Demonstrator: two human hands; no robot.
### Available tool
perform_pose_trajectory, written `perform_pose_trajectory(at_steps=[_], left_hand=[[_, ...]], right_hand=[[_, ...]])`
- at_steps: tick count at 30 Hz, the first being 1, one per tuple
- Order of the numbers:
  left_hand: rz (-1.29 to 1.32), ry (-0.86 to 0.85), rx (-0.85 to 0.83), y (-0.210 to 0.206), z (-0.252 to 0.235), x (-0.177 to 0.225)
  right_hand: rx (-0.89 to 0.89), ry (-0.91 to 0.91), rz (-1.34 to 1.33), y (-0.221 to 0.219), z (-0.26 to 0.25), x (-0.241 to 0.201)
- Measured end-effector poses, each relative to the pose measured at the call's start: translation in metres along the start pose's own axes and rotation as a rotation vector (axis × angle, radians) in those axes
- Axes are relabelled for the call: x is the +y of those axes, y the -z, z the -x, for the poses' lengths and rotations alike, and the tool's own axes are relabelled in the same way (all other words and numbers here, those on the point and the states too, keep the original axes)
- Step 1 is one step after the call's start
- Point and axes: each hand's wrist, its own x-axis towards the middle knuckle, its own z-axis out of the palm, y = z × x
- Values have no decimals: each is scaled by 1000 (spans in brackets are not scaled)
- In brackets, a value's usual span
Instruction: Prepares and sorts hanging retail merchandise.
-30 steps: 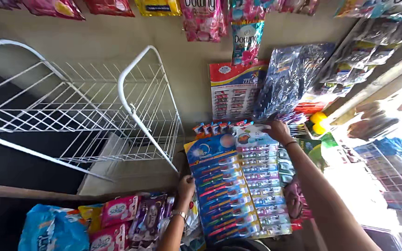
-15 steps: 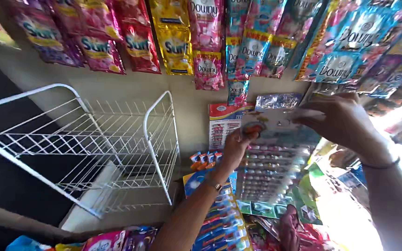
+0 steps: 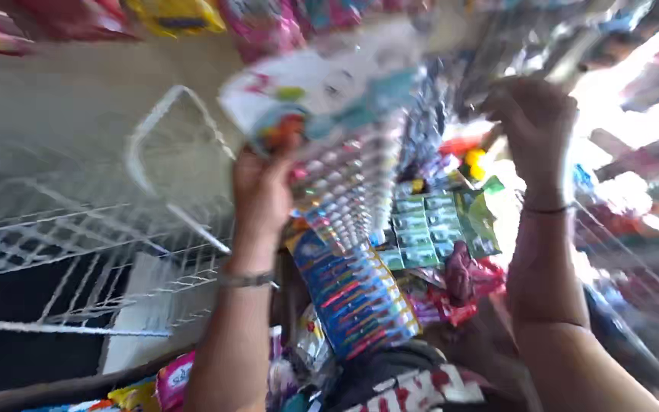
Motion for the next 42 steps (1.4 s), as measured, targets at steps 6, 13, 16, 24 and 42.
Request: perform_pose_trajectory(at_steps=[6, 13, 16, 24, 42], left_hand=[[114, -20, 57, 5, -3, 15], [23, 125, 35, -38, -7, 6], [21, 175, -24, -49, -8, 6], [74, 157, -61, -93, 12, 5], [83, 123, 22, -75, 29, 19]], right_hand=[[-877, -1060, 336, -80, 257, 142], [-176, -969, -81, -64, 281, 121], [154, -590, -343, -32, 217, 80], [234, 64, -553, -97, 46, -62], [450, 155, -91, -83, -16, -25]])
